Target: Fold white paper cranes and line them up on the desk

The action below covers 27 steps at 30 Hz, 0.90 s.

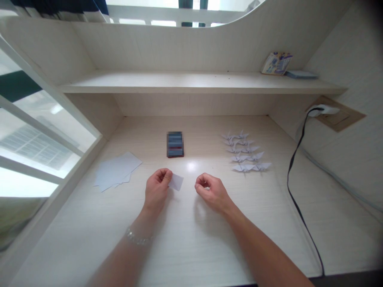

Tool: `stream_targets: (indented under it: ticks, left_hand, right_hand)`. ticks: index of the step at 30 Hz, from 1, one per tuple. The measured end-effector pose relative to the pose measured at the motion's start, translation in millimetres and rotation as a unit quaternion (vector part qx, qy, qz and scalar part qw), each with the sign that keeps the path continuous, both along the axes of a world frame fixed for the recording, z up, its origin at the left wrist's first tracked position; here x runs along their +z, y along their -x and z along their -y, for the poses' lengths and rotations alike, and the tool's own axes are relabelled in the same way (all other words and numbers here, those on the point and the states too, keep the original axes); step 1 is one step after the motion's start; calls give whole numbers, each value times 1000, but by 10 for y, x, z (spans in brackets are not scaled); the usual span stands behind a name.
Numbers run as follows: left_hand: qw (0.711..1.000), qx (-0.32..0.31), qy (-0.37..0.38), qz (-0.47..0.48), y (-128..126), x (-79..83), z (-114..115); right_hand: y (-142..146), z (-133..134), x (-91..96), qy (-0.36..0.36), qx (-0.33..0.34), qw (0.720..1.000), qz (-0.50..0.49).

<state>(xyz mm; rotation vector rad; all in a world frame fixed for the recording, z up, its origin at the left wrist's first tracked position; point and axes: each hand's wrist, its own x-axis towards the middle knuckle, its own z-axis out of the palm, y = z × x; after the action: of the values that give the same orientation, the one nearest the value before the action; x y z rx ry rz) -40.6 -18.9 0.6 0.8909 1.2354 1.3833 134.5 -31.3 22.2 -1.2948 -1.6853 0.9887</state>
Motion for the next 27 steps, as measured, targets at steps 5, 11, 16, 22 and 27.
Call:
stream_targets:
  ticks: [5, 11, 16, 22, 27]
  left_hand:
    - [996, -64, 5, -68, -98, 6, 68]
    - [994, -40, 8, -97, -104, 7, 63]
    - [990, -50, -2, -132, -70, 24, 61]
    - [989, -116, 2, -88, -206, 58, 146]
    - [990, -132, 10, -57, -162, 26, 119]
  right_hand:
    - [49, 7, -16, 6, -15, 1000, -15]
    - [35, 6, -64, 27, 6, 999, 24]
    - [33, 1, -69, 65, 13, 996, -53]
    - [75, -44, -191, 88, -21, 986, -139]
    - [51, -102, -241, 155, -29, 961, -229]
